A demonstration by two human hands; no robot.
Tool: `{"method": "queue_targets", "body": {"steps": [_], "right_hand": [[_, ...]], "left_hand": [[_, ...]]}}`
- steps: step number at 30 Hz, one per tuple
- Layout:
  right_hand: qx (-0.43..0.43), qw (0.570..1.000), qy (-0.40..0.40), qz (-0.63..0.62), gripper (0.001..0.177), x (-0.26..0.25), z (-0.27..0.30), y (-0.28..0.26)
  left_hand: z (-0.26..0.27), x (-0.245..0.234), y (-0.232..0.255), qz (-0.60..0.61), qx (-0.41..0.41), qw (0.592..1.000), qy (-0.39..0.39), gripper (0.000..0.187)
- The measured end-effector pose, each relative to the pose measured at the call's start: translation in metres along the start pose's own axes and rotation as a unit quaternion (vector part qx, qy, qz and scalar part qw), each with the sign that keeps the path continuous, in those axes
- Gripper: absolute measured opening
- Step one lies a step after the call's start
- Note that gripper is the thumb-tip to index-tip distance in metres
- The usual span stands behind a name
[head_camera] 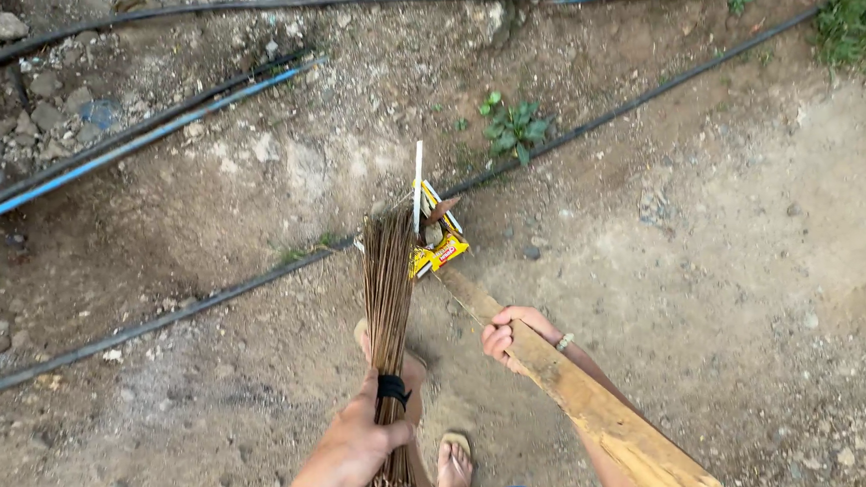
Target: The person sweeps dry leaves and debris into a pile on a dirt path using a bundle of sticks and then uses a flat wooden board to push the debris into a container.
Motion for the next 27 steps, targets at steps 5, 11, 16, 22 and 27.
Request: {"method": "queue_targets", "body": {"steps": [5, 11, 16, 22, 27], "right_hand": [[-0.047, 0.999, -0.005, -0.024, 0.016, 0.085, -0.04, -0.049], [-0.056, 0.996, -0.021, -0.07, 0.015, 0.163, -0.095, -0.09], [-0.078, 0.993, -0.011, -0.089, 0.015, 0.208, -0.125, -0.109], [-0.063, 0.99, 0.023, -0.126, 0.019, 0.236, -0.139, -0.135], [-0.168, 0.981, 0.078, -0.062, 0.02, 0.232, -0.178, -0.15]], "left_hand": [[-0.019, -0.09, 0.076, 0.019, 0.018, 1.0, 0.007, 0.077], [-0.022, -0.193, 0.136, 0.101, 0.091, 0.989, -0.055, 0.077], [-0.036, -0.252, 0.127, 0.03, 0.088, 0.994, -0.049, 0.086], [-0.075, -0.29, 0.09, 0.06, -0.02, 0.995, -0.08, 0.099], [-0.089, -0.336, 0.103, 0.134, -0.087, 0.98, -0.115, 0.099]]}}
Point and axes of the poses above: each hand's wrist, its own z-axis away from the middle knuckle, its own x-axis out of the palm, y = z × x, the point moved 6 cm from there along -z, towards the middle knuckle, and after that the axes turned 13 degrees about -x, right-handed, at the moved point
